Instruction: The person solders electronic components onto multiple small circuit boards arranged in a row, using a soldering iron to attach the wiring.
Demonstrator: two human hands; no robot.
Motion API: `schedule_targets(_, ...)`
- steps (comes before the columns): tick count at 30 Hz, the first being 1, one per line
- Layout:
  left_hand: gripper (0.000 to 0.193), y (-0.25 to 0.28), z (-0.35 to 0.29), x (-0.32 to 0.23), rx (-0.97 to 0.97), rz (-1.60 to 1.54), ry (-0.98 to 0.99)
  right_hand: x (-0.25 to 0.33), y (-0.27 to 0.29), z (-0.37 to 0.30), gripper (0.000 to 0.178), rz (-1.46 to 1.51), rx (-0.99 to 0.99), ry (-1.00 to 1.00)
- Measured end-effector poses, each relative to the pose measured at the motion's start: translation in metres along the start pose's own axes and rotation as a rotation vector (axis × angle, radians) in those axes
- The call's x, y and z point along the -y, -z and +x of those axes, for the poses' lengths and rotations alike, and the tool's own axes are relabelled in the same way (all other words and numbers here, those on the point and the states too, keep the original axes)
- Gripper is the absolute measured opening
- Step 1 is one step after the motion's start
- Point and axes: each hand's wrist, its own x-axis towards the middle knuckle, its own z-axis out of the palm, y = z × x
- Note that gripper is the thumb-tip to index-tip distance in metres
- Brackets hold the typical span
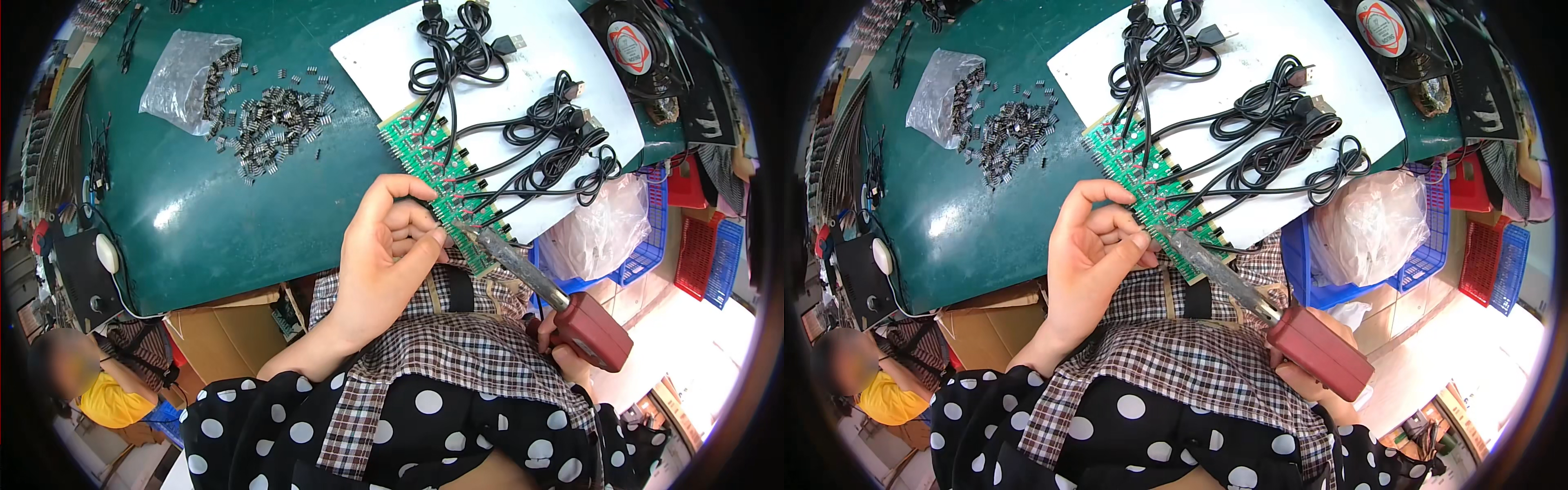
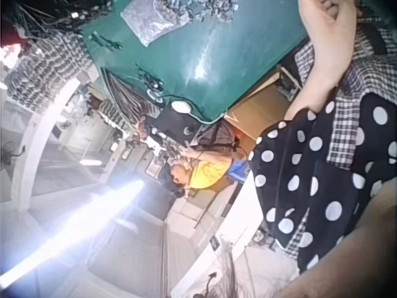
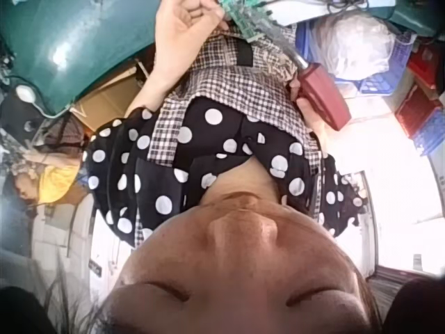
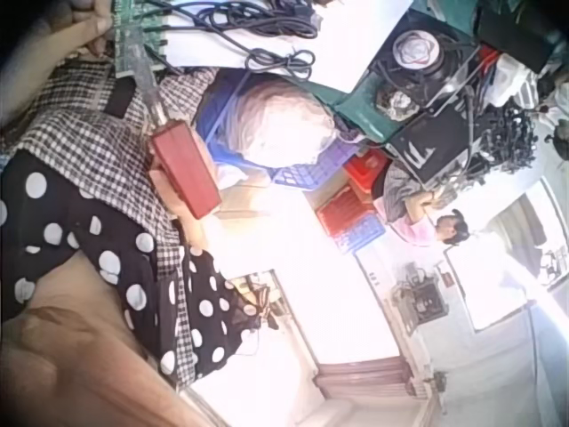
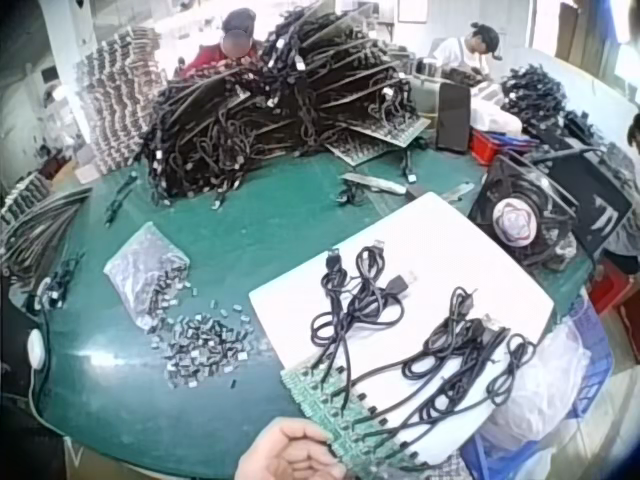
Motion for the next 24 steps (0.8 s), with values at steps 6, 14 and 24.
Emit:
schedule_targets(6, 0.029, 0.001, 0.0, 0.002, 0.014, 0.019, -0.027, -0.025, 0.004, -0.01, 0.028, -0.286, -0.001, 0.144)
schedule_targets(14, 0.029, -0.001, 0.0, 0.003, 0.021, 0.021, -0.027, -0.043, 0.01, -0.024, 0.03, -0.326, -0.011, 0.106)
schedule_targets(24, 0.033, 0.011, -0.003, -0.008, -0.216, 0.313, -0.197, -0.028, 0.009, -0.013, 0.032, -0.339, -0.068, 0.117)
